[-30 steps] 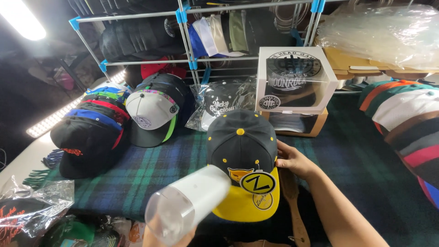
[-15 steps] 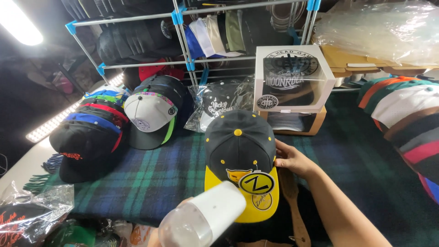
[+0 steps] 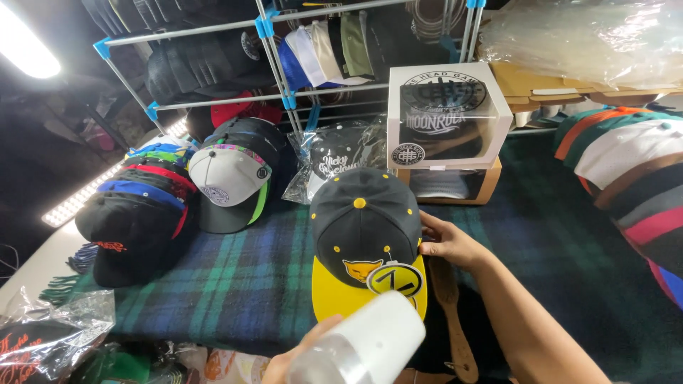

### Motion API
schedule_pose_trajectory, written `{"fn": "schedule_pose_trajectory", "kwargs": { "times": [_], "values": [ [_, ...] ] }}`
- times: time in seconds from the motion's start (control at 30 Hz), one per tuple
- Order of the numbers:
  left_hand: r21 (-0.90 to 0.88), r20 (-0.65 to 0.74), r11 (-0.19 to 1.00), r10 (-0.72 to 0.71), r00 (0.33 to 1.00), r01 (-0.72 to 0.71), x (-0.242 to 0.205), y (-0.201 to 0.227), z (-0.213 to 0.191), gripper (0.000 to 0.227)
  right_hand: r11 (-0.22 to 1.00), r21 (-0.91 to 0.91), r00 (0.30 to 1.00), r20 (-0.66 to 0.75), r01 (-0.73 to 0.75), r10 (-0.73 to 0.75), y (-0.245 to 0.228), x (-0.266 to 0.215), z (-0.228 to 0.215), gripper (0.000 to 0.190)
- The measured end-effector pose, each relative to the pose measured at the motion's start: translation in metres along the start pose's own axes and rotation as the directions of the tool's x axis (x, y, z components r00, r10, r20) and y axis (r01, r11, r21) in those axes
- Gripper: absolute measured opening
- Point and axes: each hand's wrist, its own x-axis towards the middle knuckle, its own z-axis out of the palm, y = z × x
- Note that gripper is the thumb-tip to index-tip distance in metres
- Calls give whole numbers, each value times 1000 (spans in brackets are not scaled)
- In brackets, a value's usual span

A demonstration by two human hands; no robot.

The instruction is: The person cleans two baseball caps on a table. They first brush a black and blue cap with a wooden brush and then use a hairdryer on it. Next, they brush a black and yellow cap and apply heat with the hairdryer.

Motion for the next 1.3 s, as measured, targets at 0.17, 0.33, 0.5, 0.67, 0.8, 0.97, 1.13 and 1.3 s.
{"fn": "schedule_pose_trajectory", "kwargs": {
  "times": [0.17, 0.33, 0.5, 0.67, 0.8, 0.97, 1.13, 1.3],
  "values": [
    [372, 65, 928, -8, 998, -17, -13, 39, 17, 72, 999, -37, 1000, -5, -30, 30, -7, -4, 1, 109],
    [621, 146, 701, 335, 931, -350, -12, 56, 39, 80, 1000, -15, 1000, -10, 10, -10, 8, 0, -8, 108],
    [537, 343, 398, 702, 624, -743, -10, 61, 35, 79, 996, -36, 994, -69, -81, 79, -6, -5, 1, 93],
    [340, 347, 561, 671, 655, -755, 29, 55, 25, 68, 997, -70, 999, -43, 10, -13, 6, -4, -8, 95],
    [-577, 89, 803, 244, 966, -149, -5, 131, 50, 77, 978, -206, 998, -57, -8, -4, 21, 3, -18, 78],
    [525, 164, 224, 920, 355, -821, 32, 149, 22, 58, 970, -238, 998, -33, -51, 44, 1, -5, -12, 116],
    [579, 188, 166, 925, 329, -798, 53, 186, 31, 36, 996, -80, 992, -120, 29, -39, 33, 7, -25, 113],
    [458, 23, 628, 699, 715, -629, 61, 219, 16, 22, 994, -106, 997, -72, 25, -33, 13, 6, -14, 114]
  ]
}}
